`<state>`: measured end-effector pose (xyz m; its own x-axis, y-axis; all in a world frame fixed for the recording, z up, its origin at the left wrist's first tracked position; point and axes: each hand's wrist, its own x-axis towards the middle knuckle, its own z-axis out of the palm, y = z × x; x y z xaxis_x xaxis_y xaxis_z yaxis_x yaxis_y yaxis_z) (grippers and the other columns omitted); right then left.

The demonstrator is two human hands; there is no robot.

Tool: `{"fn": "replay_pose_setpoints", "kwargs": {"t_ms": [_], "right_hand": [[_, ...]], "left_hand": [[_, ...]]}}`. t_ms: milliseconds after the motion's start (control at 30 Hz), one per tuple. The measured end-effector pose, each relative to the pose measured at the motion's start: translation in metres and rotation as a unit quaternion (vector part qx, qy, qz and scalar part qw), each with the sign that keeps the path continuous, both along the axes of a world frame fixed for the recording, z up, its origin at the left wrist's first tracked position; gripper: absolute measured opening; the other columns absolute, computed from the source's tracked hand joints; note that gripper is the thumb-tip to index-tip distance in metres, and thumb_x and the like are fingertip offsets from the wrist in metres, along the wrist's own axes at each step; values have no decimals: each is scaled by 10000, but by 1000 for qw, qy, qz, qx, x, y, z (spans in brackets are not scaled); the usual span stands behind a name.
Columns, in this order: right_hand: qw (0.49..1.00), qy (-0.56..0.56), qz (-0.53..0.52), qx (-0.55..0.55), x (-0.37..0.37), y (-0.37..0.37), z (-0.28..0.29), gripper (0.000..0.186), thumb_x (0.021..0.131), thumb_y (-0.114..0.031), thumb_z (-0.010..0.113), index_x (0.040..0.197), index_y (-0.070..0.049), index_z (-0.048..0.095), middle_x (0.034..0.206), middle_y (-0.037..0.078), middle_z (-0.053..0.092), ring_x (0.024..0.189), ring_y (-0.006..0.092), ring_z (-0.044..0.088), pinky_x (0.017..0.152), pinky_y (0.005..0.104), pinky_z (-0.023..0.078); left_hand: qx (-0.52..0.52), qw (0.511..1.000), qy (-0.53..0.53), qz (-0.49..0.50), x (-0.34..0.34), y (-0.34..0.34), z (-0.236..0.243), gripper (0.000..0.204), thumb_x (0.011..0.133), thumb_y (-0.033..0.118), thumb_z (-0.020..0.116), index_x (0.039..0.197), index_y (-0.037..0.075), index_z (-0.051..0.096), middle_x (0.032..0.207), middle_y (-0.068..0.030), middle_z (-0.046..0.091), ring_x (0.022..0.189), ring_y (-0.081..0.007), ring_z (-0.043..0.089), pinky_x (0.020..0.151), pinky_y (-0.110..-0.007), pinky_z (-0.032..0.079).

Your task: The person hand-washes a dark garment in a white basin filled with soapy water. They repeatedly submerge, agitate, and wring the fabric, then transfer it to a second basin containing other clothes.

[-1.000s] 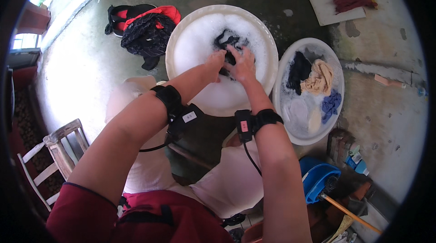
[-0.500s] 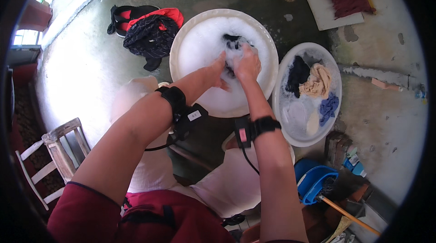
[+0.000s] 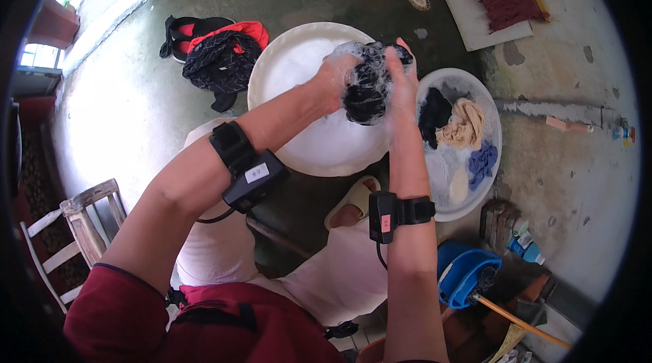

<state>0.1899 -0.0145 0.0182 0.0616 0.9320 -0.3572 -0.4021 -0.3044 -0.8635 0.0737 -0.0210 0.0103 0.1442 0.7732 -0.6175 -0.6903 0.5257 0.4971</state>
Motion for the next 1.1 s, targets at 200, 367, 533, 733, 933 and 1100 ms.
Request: {"fn": "replay_pose_setpoints", "kwargs": {"t_ms": [200,367,533,733,933,1100], "right_hand": [[987,-136,10,84,-15,-7,10,251,789,-141,675,998,-14,619,878,51,633,769,145,606,763,266,481],[997,14,-81,15,-27,-3,8,230,835,-216,585,942,-14,607,901,56,637,816,169,609,755,268,483],[994,90,8,56,-14,1,-8,265,887,-260,448,950,-51,598,899,67,637,842,202,605,793,295,477],[945,-266,174,78,12,9,-28,285,888,-295,454,980,-57,581,893,62,640,783,206,619,732,316,499],[978,-51,84,-184,35,24,-75,388,805,-331,651,1020,-14,589,921,78,636,839,198,621,739,323,499],[811,-542,187,115,28,4,-120,825,604,-376,823,1295,-108,459,1254,208,433,1179,313,430,977,376,363]], "left_hand": [[15,989,-125,-81,-13,7,2,267,717,231,505,846,23,611,805,-76,612,758,-216,578,718,-351,464],[204,934,293,-31,-3,9,0,386,702,339,555,809,-25,632,905,-199,644,873,-325,608,800,-375,458],[243,833,496,-38,0,15,13,427,643,365,580,774,-36,646,859,-252,631,852,-396,600,812,-391,474],[258,770,569,-132,0,7,15,360,708,339,550,831,14,643,843,-203,631,812,-373,593,745,-418,481],[203,809,444,-327,-29,23,-29,481,775,413,521,1036,20,615,1070,-198,593,972,-295,587,757,-437,500],[1,884,301,-357,-37,32,-73,462,791,331,571,1192,111,503,1189,-137,525,1039,-301,538,791,-465,485]]}}
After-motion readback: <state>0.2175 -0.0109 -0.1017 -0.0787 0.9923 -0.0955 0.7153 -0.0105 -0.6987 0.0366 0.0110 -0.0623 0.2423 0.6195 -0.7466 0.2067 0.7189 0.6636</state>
